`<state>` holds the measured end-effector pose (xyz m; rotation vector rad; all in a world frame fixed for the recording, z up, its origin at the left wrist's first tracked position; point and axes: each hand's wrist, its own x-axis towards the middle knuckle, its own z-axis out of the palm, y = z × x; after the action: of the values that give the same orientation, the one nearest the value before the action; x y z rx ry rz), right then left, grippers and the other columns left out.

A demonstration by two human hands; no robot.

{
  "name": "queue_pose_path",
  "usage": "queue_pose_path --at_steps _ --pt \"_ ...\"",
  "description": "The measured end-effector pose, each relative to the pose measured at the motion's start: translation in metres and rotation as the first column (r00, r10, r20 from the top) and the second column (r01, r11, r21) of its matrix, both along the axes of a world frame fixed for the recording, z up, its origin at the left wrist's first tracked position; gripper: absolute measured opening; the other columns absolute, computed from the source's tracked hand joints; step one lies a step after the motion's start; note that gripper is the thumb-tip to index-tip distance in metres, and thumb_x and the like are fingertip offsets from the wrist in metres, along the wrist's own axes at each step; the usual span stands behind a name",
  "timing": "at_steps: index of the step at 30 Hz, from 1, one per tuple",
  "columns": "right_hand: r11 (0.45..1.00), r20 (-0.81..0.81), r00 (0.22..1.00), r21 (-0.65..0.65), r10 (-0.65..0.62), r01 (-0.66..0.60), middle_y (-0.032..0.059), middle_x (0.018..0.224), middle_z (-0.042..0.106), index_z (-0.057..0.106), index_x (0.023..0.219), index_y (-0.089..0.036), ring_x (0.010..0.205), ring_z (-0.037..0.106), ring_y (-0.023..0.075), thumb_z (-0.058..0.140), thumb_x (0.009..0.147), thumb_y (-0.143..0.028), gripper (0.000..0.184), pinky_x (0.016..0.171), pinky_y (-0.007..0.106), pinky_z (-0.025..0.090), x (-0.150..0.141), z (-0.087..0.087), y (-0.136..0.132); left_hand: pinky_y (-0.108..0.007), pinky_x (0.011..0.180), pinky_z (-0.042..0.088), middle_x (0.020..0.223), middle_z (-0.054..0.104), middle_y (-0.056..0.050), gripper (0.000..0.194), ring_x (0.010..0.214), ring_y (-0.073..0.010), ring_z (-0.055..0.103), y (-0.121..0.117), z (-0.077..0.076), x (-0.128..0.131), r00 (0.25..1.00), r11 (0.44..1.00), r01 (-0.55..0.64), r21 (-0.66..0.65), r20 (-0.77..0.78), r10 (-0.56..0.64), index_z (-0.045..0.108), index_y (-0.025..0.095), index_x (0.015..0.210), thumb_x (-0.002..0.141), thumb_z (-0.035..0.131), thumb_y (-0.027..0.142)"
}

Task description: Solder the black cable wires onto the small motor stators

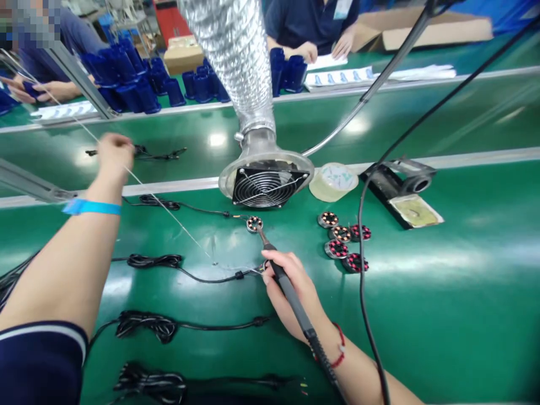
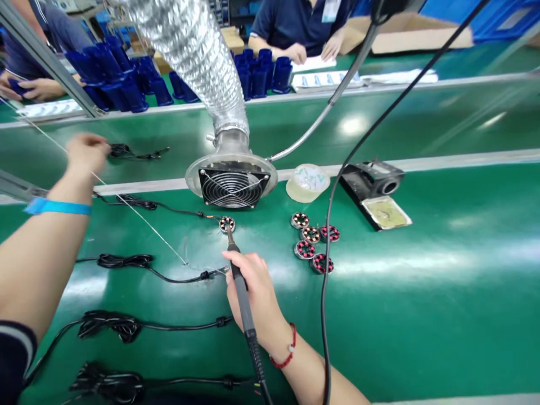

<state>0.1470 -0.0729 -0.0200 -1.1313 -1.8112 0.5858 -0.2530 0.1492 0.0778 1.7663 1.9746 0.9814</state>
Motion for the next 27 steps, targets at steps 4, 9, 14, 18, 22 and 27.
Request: queue_pose_path --at_steps 4,9,14,18,22,27 --pt "0.999 -0.004 1.0 0.045 0.004 -0.004 -0.0019 0.082 0.067 0.058 0.125 -0.029 0.073 0.065 0.0163 0.052 0.087 -0.003 0.046 0.068 0.03 0.058 -0.002 0.002 0.001 -0.047 0.1 0.052 0.128 0.063 -0.009 0.036 0.116 -0.026 0.062 0.026 -0.057 -0.004 0.986 0.999 -0.037 0.036 -0.159 0.042 0.065 0.014 0.119 0.097 0.066 0.042" --pt "0.999 -0.031 0.999 0.049 0.012 -0.011 -0.0005 0.083 0.066 0.058 0.125 -0.027 0.071 0.063 0.0161 0.048 0.086 -0.001 0.047 0.064 0.029 0.057 -0.004 0.002 0.001 -0.046 0.096 0.057 0.125 0.066 -0.009 0.035 0.111 -0.0242 0.066 0.055 -0.074 -0.029 0.974 0.989 0.08 0.128 -0.223 -0.05 0.065 0.015 0.122 0.096 0.068 0.038" --pt "0.999 -0.046 0.999 0.038 0.012 -0.01 0.0015 0.085 0.067 0.056 0.124 -0.026 0.073 0.061 0.0169 0.046 0.088 0.0 0.046 0.064 0.03 0.057 -0.003 0.0 0.003 -0.04 0.089 0.055 0.108 0.067 -0.005 0.028 0.099 -0.0201 0.065 0.05 -0.08 -0.045 0.963 0.978 0.136 0.158 -0.252 -0.093 0.066 0.015 0.106 0.095 0.068 0.04" --pt "0.998 -0.058 0.997 0.02 0.056 -0.055 0.0 0.081 0.066 0.055 0.126 -0.027 0.07 0.061 0.0163 0.046 0.089 -0.001 0.046 0.062 0.029 0.056 -0.002 -0.001 0.005 -0.033 0.08 0.047 0.087 0.058 0.0 0.03 0.079 -0.0152 0.055 0.048 -0.082 -0.044 0.966 0.993 0.104 0.062 -0.244 -0.086 0.062 0.016 0.09 0.093 0.068 0.045" --pt "0.997 -0.066 0.995 -0.01 0.075 -0.076 0.0 0.082 0.066 0.056 0.126 -0.028 0.07 0.062 0.0163 0.047 0.088 -0.001 0.047 0.062 0.03 0.057 -0.001 0.0 0.006 -0.028 0.073 0.032 0.076 0.043 0.004 0.033 0.068 -0.0107 0.036 0.061 -0.078 -0.038 0.986 1.0 0.009 -0.022 -0.164 -0.013 0.062 0.018 0.08 0.075 0.082 0.044" --pt "0.998 -0.082 0.995 -0.009 0.057 -0.058 0.0006 0.082 0.066 0.058 0.124 -0.028 0.071 0.062 0.0171 0.049 0.088 -0.002 0.046 0.062 0.03 0.058 -0.002 0.002 0.006 -0.03 0.067 0.024 0.066 0.035 0.005 0.044 0.067 -0.0111 0.027 0.053 -0.05 -0.031 0.984 0.984 -0.174 -0.043 -0.04 0.172 0.052 0.019 0.064 0.06 0.087 0.045"
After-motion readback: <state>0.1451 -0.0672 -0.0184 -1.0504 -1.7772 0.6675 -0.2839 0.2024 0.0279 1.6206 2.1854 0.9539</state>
